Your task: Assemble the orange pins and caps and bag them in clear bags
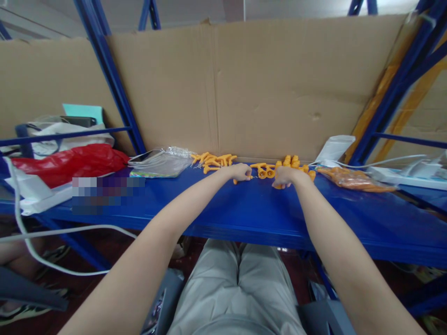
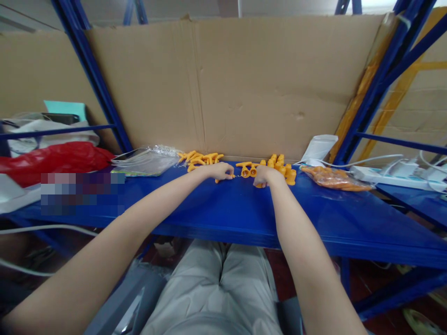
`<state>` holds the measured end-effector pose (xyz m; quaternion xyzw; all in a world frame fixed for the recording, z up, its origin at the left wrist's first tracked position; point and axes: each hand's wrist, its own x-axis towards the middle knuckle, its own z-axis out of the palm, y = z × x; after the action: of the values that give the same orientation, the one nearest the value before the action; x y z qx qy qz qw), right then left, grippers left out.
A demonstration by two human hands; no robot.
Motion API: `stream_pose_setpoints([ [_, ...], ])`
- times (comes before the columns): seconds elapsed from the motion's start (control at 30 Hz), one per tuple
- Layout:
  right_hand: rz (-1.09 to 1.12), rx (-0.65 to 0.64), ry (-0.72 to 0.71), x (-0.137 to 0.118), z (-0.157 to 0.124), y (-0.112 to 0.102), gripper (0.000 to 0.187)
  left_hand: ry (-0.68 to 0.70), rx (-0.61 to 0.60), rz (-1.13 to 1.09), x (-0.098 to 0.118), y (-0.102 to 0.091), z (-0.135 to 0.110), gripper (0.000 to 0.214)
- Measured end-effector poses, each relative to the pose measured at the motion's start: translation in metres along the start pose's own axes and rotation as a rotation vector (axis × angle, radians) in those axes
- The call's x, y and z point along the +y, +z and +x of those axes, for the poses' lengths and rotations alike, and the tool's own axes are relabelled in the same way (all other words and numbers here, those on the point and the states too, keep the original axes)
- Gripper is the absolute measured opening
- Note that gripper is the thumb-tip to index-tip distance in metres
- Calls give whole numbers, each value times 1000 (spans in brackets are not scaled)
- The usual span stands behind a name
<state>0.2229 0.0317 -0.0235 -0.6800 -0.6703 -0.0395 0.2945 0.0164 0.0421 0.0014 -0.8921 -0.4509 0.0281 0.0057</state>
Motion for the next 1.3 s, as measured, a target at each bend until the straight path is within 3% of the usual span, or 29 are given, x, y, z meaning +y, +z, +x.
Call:
stream_pose_setpoints([
  [0.1,-79,-336,110,-10,-5,-8,30,31,115,-116,-2,5,-13,20],
  [0.2,-74,-559,30,-21,-11,-17,24,5,317,-301,-15,16,-21,18],
  [0.37,131,-648,-126,-35,-19,-22,21,-97,613,-708,-45,29,-17,7],
  [0.47,190,-657,-141,-41,-21,-18,23,-147,693,-846,-56,35,-11,8],
  [0.7,257,-656,-168,-45,-23,-7,21,-176,683,-841,-58,44,-8,12],
  [0.83,226,-635,-179,-45,-23,-5,20,-238,555,-771,-53,44,-10,6],
  [1.07,188,-611,-173,-50,-26,-6,20,-239,368,-440,-43,44,-19,11],
  [1.2,169,-602,-181,-51,-27,-7,21,-161,323,-261,-36,43,-20,16],
  [1.3,121,-577,-213,-52,-27,-6,17,-212,292,-215,-31,39,-23,22],
])
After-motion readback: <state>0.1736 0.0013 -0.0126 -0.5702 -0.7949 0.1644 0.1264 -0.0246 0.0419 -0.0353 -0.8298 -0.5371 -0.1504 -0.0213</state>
